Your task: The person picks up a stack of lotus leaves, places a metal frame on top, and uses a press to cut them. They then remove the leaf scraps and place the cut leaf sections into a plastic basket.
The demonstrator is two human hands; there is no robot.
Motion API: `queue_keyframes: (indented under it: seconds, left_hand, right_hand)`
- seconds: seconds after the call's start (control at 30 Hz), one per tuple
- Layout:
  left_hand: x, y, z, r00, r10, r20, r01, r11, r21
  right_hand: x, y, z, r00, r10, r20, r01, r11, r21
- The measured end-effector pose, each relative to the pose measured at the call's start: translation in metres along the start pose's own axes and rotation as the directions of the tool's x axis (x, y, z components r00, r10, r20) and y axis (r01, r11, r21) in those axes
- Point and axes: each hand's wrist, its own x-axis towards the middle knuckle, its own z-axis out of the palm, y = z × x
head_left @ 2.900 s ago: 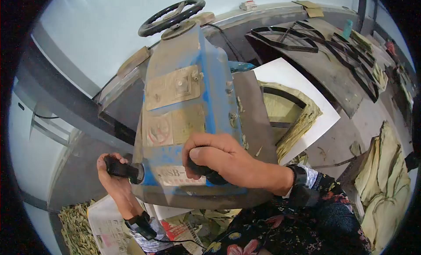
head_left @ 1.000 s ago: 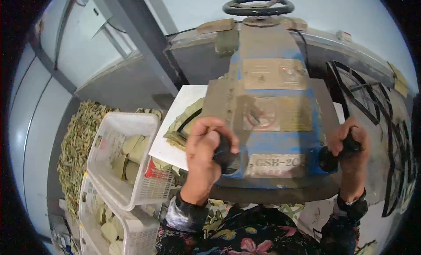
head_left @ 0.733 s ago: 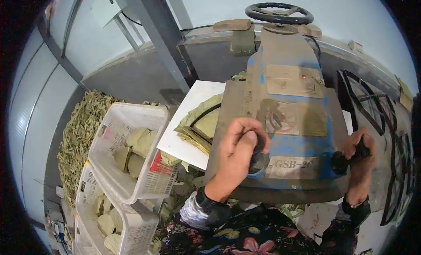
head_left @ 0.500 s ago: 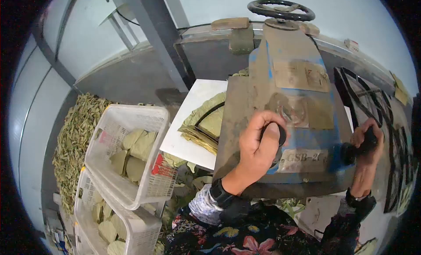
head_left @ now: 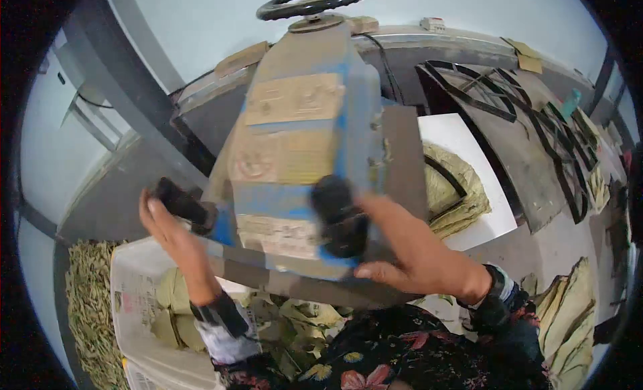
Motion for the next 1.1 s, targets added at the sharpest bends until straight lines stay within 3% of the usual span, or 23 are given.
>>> queue_keyframes:
  seconds: [0.03, 0.07, 0.13, 0.17, 0.23, 0.27, 0.33, 0.37, 0.43, 0.47, 0.5, 0.53, 0.57, 0.6, 0.63, 0.67, 0.7, 0.77, 0.83, 0.93, 1.0, 1.03, 1.1]
  left_hand:
    - [-0.002, 0.0, -0.004, 0.953, 0.287, -0.095, -0.239, 0.908, 0.344]
    - [-0.013, 0.0, 0.0, 0.953, 0.291, -0.087, -0.248, 0.91, 0.333]
    - [-0.048, 0.01, 0.015, 0.909, 0.342, 0.241, -0.381, 0.914, 0.14]
    - [-0.051, 0.002, 0.013, 0.912, 0.333, 0.239, -0.372, 0.917, 0.14]
    - [-0.052, -0.016, 0.007, 0.962, 0.031, 0.272, -0.036, 0.999, 0.013]
    - [-0.037, -0.024, 0.0, 0.962, 0.031, 0.271, -0.037, 0.999, 0.018]
    - [-0.005, -0.038, -0.015, 0.962, -0.097, 0.254, 0.074, 0.992, 0.097]
    - [-0.006, -0.039, -0.017, 0.963, -0.1, 0.248, 0.076, 0.992, 0.104]
    - [-0.005, -0.04, -0.019, 0.953, 0.093, 0.29, -0.208, 0.894, 0.398]
    - [-0.006, -0.042, -0.02, 0.925, 0.177, 0.335, -0.339, 0.783, 0.521]
    - [-0.022, -0.047, -0.022, 0.753, 0.317, 0.577, -0.648, 0.512, 0.565]
    - [-0.055, -0.042, -0.012, 0.656, 0.257, 0.71, -0.663, 0.645, 0.38]
    - [-0.092, -0.042, -0.007, 0.432, 0.048, 0.901, -0.782, 0.517, 0.348]
    - [-0.103, -0.024, 0.039, 0.137, -0.596, 0.791, -0.458, 0.67, 0.584]
    - [-0.138, -0.027, 0.035, 0.227, -0.183, 0.957, -0.588, 0.757, 0.284]
    - [-0.169, -0.035, 0.026, 0.236, 0.268, 0.934, -0.727, 0.687, -0.013]
    - [-0.174, -0.035, 0.03, 0.244, 0.262, 0.934, -0.727, 0.687, -0.002]
    - [-0.172, -0.035, 0.038, 0.384, 0.344, 0.857, -0.727, 0.684, 0.051]
    - [-0.173, -0.039, 0.04, 0.391, 0.293, 0.873, -0.738, 0.666, 0.107]
    - [-0.16, -0.042, 0.038, 0.382, 0.259, 0.887, -0.759, 0.636, 0.141]
    - [-0.151, -0.044, 0.032, 0.454, 0.201, 0.868, -0.611, 0.779, 0.139]
    - [-0.146, -0.034, 0.026, 0.546, 0.242, 0.802, -0.575, 0.805, 0.148]
    - [-0.137, -0.008, -0.003, 0.638, 0.17, 0.751, -0.534, 0.801, 0.272]
  right_hand:
    - [-0.002, 0.009, 0.0, 0.998, 0.061, 0.021, -0.061, 0.998, -0.031]
    - [-0.008, 0.022, 0.002, 0.991, 0.124, 0.043, -0.121, 0.991, -0.06]
    - [-0.028, 0.079, 0.007, 0.955, 0.227, -0.192, -0.27, 0.933, -0.239]
    - [-0.038, 0.103, 0.001, 0.927, 0.242, -0.285, -0.339, 0.865, -0.369]
    - [-0.063, 0.157, -0.016, 0.856, 0.27, -0.441, -0.488, 0.706, -0.514]
    - [-0.077, 0.183, -0.025, 0.812, 0.293, -0.506, -0.561, 0.631, -0.536]
    - [-0.093, 0.21, -0.04, 0.642, 0.502, -0.579, -0.762, 0.502, -0.41]
    - [-0.099, 0.22, -0.045, 0.648, 0.504, -0.572, -0.757, 0.507, -0.412]
    - [-0.099, 0.229, -0.05, 0.523, 0.679, -0.514, -0.852, 0.44, -0.286]
    - [-0.099, 0.232, -0.051, 0.526, 0.68, -0.51, -0.85, 0.443, -0.286]
    - [-0.093, 0.224, -0.053, 0.515, 0.735, -0.441, -0.857, 0.442, -0.265]
    - [-0.09, 0.22, -0.055, 0.501, 0.783, -0.37, -0.865, 0.437, -0.245]
    - [-0.091, 0.222, -0.056, 0.502, 0.782, -0.369, -0.864, 0.438, -0.247]
    - [-0.093, 0.225, -0.058, 0.546, 0.768, -0.335, -0.836, 0.471, -0.283]
    - [-0.094, 0.229, -0.06, 0.589, 0.752, -0.297, -0.803, 0.503, -0.318]
    - [-0.097, 0.236, -0.062, 0.595, 0.75, -0.29, -0.798, 0.509, -0.323]
    - [-0.095, 0.24, -0.064, 0.607, 0.752, -0.256, -0.792, 0.545, -0.276]
    - [-0.092, 0.246, -0.067, 0.625, 0.749, -0.221, -0.78, 0.586, -0.221]
    - [-0.08, 0.224, -0.077, 0.551, 0.832, -0.069, -0.818, 0.554, 0.156]
    - [-0.063, 0.206, -0.101, 0.48, 0.875, -0.066, -0.821, 0.474, 0.318]
    - [-0.043, 0.184, -0.11, 0.637, 0.757, -0.145, -0.631, 0.62, 0.466]
    - [-0.028, 0.153, -0.112, 0.655, 0.746, -0.118, -0.626, 0.624, 0.469]
    - [-0.003, 0.082, -0.103, 0.701, 0.655, -0.281, -0.544, 0.747, 0.384]
